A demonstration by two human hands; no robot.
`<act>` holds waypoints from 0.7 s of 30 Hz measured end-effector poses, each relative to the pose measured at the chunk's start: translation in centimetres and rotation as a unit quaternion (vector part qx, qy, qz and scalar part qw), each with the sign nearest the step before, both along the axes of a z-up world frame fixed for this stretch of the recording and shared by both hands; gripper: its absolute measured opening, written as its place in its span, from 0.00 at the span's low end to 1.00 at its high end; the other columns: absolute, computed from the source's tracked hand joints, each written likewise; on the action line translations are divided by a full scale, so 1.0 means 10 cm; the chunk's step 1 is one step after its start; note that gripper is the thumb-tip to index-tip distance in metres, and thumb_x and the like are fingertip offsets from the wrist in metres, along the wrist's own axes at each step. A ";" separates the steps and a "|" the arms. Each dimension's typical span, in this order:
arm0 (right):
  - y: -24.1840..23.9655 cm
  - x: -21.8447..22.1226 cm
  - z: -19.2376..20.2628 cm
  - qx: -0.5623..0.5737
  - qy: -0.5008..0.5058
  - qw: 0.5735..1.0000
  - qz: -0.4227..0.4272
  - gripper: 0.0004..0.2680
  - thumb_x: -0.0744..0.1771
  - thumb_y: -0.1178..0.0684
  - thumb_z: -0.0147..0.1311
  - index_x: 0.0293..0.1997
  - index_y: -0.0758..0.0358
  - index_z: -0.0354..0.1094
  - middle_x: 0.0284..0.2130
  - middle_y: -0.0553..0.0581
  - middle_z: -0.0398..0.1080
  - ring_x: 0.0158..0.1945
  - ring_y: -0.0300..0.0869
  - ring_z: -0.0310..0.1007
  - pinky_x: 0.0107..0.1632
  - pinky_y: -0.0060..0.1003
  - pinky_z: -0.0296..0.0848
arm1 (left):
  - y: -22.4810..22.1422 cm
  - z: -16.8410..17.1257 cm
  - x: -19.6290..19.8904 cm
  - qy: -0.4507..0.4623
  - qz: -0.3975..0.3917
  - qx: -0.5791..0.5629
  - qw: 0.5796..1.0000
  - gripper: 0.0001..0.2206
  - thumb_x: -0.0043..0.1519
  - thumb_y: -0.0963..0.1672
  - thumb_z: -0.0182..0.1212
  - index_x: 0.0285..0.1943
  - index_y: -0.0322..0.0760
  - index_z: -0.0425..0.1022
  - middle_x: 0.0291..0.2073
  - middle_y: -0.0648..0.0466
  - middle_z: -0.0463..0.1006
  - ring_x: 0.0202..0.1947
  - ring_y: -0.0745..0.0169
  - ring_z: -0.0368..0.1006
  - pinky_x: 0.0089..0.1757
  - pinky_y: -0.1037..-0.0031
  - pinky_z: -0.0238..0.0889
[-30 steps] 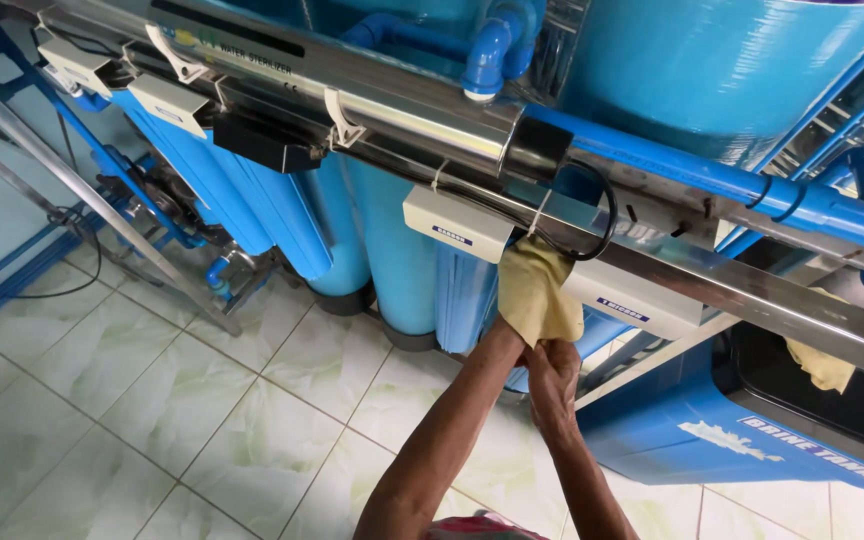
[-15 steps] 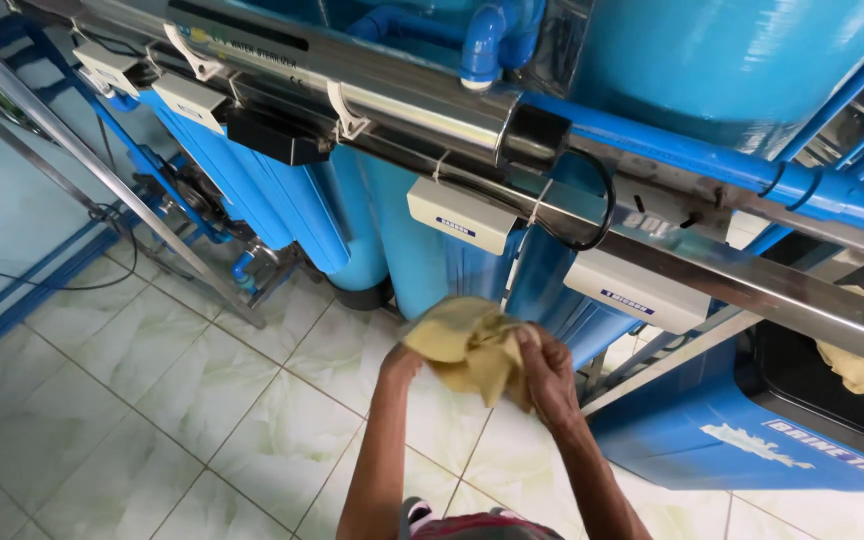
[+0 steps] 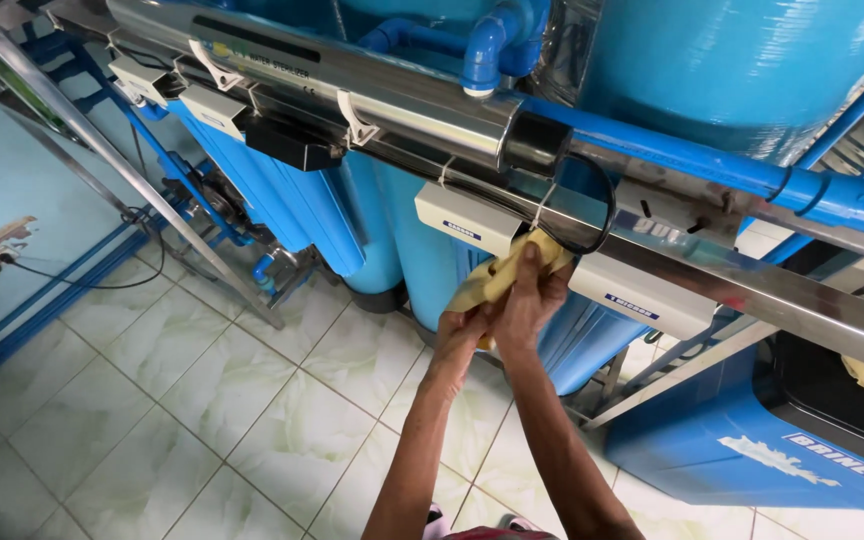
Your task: Wiping down water filtration tanks, pipes, and valves with a cloth.
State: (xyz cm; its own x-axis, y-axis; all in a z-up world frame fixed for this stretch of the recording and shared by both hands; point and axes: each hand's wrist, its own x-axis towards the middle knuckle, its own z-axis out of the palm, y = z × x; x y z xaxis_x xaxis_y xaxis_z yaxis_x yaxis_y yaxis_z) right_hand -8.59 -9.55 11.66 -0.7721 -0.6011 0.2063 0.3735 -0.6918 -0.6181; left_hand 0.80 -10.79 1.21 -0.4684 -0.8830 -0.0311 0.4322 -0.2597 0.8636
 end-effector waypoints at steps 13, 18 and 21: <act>0.47 -0.28 -0.09 0.205 0.248 0.928 0.186 0.11 0.68 0.51 0.54 0.54 0.63 0.71 0.41 0.53 0.76 0.40 0.36 0.74 0.43 0.33 0.74 | 0.18 -0.01 0.48 -0.087 -0.071 -0.075 0.991 0.13 0.65 0.42 0.61 0.57 0.32 0.77 0.49 0.58 0.79 0.52 0.70 0.72 0.53 0.74 0.65; 0.30 -0.58 -0.57 0.263 0.105 0.920 0.270 0.14 0.71 0.43 0.48 0.49 0.65 0.72 0.38 0.55 0.77 0.39 0.41 0.75 0.44 0.37 0.75 | 0.19 0.40 1.08 0.018 -0.114 -0.089 0.989 0.14 0.65 0.42 0.64 0.58 0.29 0.77 0.50 0.49 0.79 0.52 0.60 0.73 0.54 0.67 0.65; 0.23 -0.55 -0.75 0.226 0.039 0.912 0.339 0.15 0.72 0.42 0.47 0.48 0.66 0.72 0.36 0.56 0.75 0.36 0.41 0.74 0.40 0.37 0.73 | 0.13 0.53 1.04 0.198 -0.104 0.016 0.975 0.17 0.61 0.44 0.63 0.58 0.31 0.76 0.51 0.46 0.80 0.52 0.52 0.75 0.52 0.61 0.68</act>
State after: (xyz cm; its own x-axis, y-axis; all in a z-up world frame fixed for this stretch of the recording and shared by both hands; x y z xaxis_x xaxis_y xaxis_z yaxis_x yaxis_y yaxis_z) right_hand -14.14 -7.22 4.16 -0.1855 -0.9723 -0.1423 0.5625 0.0137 -0.8267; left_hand 11.24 -9.50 6.48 -0.6176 -0.7694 0.1630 0.6655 -0.4008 0.6297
